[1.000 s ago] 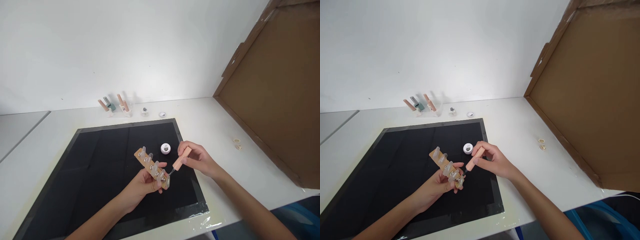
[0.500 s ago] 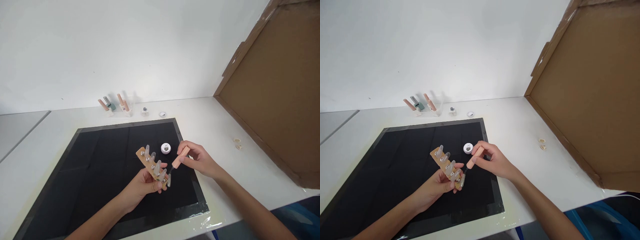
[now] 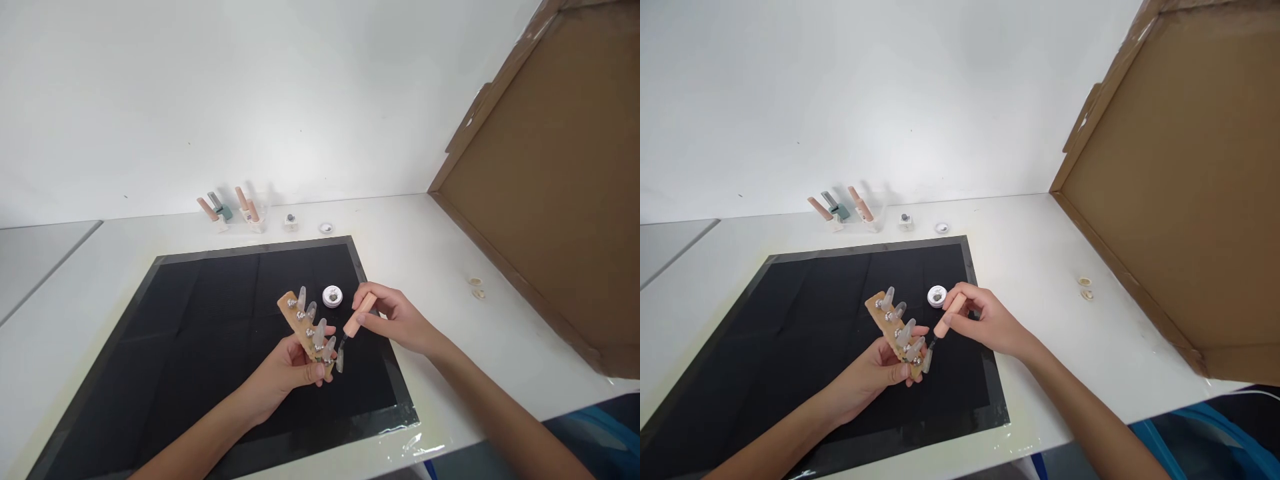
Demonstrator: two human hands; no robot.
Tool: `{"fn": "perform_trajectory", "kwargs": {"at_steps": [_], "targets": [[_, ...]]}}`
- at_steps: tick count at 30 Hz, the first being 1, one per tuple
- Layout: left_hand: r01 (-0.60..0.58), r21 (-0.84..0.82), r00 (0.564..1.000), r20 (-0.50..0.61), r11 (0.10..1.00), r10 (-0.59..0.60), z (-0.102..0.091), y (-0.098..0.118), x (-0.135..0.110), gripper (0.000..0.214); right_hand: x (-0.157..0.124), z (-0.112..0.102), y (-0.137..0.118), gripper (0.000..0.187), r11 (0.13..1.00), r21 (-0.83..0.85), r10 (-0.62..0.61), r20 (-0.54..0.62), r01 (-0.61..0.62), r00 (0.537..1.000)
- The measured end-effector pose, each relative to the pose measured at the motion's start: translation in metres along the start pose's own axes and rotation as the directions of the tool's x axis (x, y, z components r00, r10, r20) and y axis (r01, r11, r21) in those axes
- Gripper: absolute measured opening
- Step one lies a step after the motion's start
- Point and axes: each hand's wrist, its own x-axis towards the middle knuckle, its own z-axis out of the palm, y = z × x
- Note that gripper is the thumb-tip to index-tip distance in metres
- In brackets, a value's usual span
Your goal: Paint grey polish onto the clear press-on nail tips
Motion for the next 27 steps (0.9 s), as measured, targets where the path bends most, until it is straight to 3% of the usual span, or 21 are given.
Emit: {"fn": "perform_trajectory", "kwargs": {"at_steps": [4,9,11,16,19,24,27], "targets": [[0.01,0.016,1.0,-0.014,1.0,-0.01,-0.0001,0.0006,-0.0005,0.054,-0.0006,-0.0033,0.0009,0.008,0.997,0.058,-0.052,0.001,0.052,0.999],[0.021,0.019,1.0,-0.004,1.0,-0.021,-0.0006,-0.0004,-0.0006,0.056,-0.0017,0.0006,-0.0026,0.006,0.993,0.052,-0.118,0.183,0.11,0.976],[0.023,0.019,1.0,-0.004,1.0,-0.023,-0.0005,-0.0009,-0.0006,0.056,-0.0012,0.0023,-0.0036,0.005,0.996,0.028,-0.09,0.181,0.086,0.979],[0.035,0.013,0.999,-0.017,0.999,-0.035,0.0004,-0.0001,-0.001,0.056,0.0006,0.0001,-0.0017,0.003,1.0,-0.012,0.013,0.044,-0.013,0.999],[0.037,0.002,0.999,-0.014,0.999,-0.037,0.0007,-0.0001,-0.0012,0.056,0.0005,-0.0028,-0.0002,0.003,1.0,0.016,-0.001,0.009,0.001,1.0],[0.038,-0.003,0.999,-0.005,0.999,-0.038,-0.0002,-0.0015,0.0,0.055,-0.0012,-0.0005,-0.0014,0.007,0.992,0.067,-0.11,0.118,0.103,0.987],[0.034,0.0,0.999,0.002,0.999,-0.034,-0.0004,-0.0017,0.0005,0.055,-0.001,0.0038,-0.0026,0.007,0.995,0.038,-0.096,0.165,0.09,0.982]]}}
